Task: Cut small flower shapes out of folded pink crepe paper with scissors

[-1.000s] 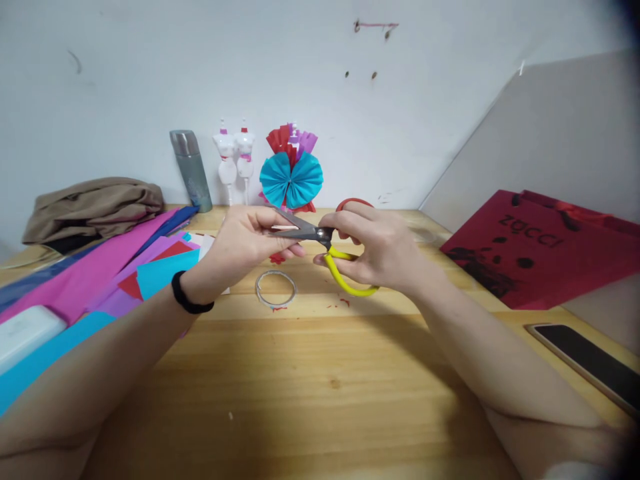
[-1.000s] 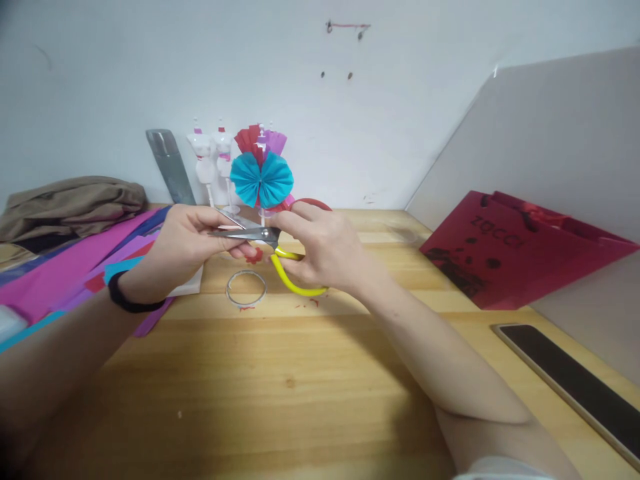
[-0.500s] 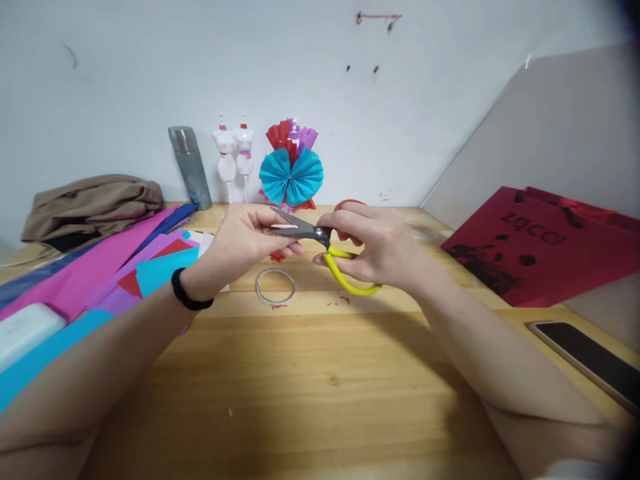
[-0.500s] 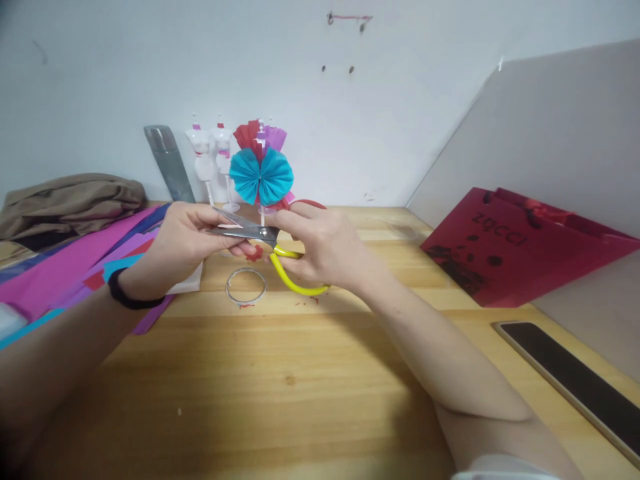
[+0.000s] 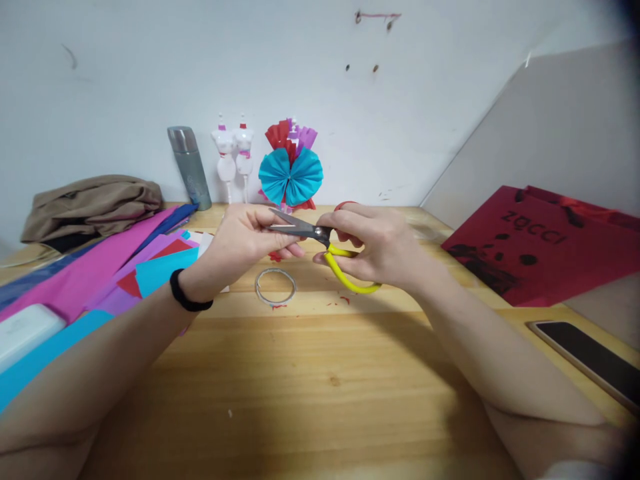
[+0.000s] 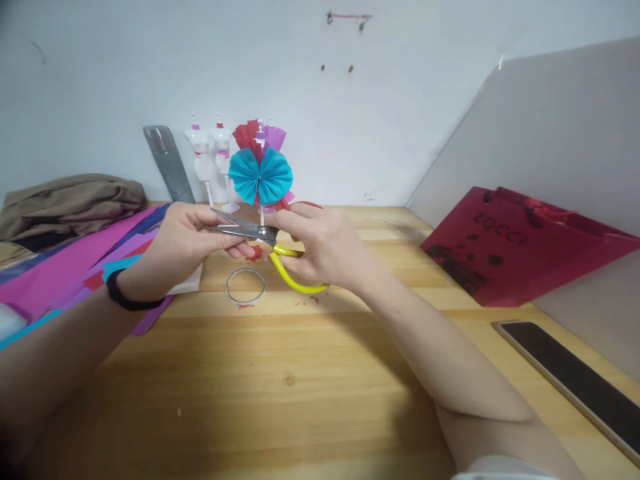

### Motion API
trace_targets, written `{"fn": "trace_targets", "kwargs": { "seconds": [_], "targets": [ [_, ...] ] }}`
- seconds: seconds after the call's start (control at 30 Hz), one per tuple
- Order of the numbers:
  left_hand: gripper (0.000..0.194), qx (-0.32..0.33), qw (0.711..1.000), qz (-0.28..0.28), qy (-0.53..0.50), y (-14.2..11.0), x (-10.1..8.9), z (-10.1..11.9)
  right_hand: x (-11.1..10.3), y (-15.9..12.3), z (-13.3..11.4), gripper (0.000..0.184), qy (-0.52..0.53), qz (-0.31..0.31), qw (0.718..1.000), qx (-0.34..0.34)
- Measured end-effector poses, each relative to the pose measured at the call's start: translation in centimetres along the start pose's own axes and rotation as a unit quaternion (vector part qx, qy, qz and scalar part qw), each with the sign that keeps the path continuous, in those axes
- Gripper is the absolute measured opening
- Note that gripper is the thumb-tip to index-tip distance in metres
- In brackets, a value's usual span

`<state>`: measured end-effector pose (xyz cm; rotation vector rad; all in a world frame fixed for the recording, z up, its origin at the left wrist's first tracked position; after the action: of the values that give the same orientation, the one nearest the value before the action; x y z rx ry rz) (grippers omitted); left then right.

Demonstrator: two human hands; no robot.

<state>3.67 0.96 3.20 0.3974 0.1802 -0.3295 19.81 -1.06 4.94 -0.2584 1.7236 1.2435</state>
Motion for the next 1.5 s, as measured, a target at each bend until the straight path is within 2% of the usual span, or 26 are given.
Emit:
{"fn": "trace_targets", "kwargs": {
  "seconds": [0.17, 0.4, 0.5, 0.6, 0.67, 0.77, 0.83, 0.9, 0.97, 1.03, 1.17, 1.27, 1.37, 1.43, 1.5],
  "targets": [
    [0.021, -0.014, 1.0, 0.002, -0.008, 0.1, 0.1, -0.1, 0.0, 0.0, -0.1, 0.022, -0.017, 0.006, 1.0, -0.006],
    [0.012, -0.004, 1.0, -0.005, 0.001, 0.0, 0.0, -0.1, 0.0, 0.0, 0.2, 0.019, -0.029, 0.015, 0.999, -0.02],
    [0.012, 0.003, 1.0, -0.01, 0.004, 0.0, 0.0, -0.1, 0.1, 0.0, 0.4, 0.015, -0.001, 0.016, 1.0, -0.005],
    [0.014, 0.011, 1.0, -0.006, -0.01, 0.0, 0.1, -0.1, 0.4, 0.1, 0.7, 0.017, 0.083, 0.027, 0.995, 0.046],
    [0.014, 0.017, 1.0, -0.003, -0.024, 0.0, 0.3, 0.0, 0.8, 0.2, 1.1, 0.023, 0.195, 0.059, 0.974, 0.099],
    [0.019, 0.028, 0.999, -0.019, -0.024, 0.1, 0.8, 0.0, 1.9, 0.2, 1.9, 0.033, 0.392, 0.102, 0.897, 0.178],
    [0.033, 0.023, 0.999, -0.038, -0.003, 0.1, 1.1, -0.3, 2.6, 0.2, 2.4, 0.039, 0.459, 0.113, 0.853, 0.222],
    [0.048, 0.013, 0.998, -0.041, 0.042, 0.1, 1.1, -0.6, 2.9, 0.0, 2.8, 0.041, 0.484, 0.134, 0.829, 0.248],
    [0.059, 0.007, 0.995, -0.039, 0.093, 0.2, 1.1, -1.0, 3.1, -0.2, 3.0, 0.041, 0.502, 0.145, 0.813, 0.255],
    [0.067, 0.007, 0.99, -0.049, 0.131, 0.1, 1.2, -1.2, 3.6, -0.2, 2.7, 0.042, 0.525, 0.128, 0.803, 0.251],
    [0.068, -0.003, 0.981, -0.056, 0.184, 0.1, 1.8, -1.4, 4.8, 0.0, 1.5, 0.041, 0.539, 0.098, 0.808, 0.217],
    [0.065, -0.035, 0.981, -0.04, 0.186, 0.1, 1.9, -1.7, 5.3, 0.0, 1.2, 0.035, 0.522, 0.115, 0.819, 0.21],
    [0.066, -0.07, 0.988, -0.046, 0.131, 0.1, 2.0, -2.3, 5.7, -0.2, 1.6, 0.035, 0.53, 0.141, 0.803, 0.233],
    [0.056, -0.097, 0.99, -0.066, 0.078, 0.1, 2.2, -2.9, 5.9, -0.5, 2.0, 0.036, 0.543, 0.165, 0.784, 0.25],
    [0.03, -0.124, 0.987, -0.093, 0.037, 0.1, 2.5, -3.5, 6.1, -0.8, 2.3, 0.037, 0.558, 0.178, 0.766, 0.263]
  ]
}}
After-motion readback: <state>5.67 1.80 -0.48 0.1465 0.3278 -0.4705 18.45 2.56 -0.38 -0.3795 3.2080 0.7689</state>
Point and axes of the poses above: each hand's wrist, its own y-axis towards the middle knuckle, its own x-axis out of the palm, z = x × y, the point moved 6 cm from there along y, towards the middle knuckle, and after that the axes turned 3 degrees about y, right-handed, at the moved point
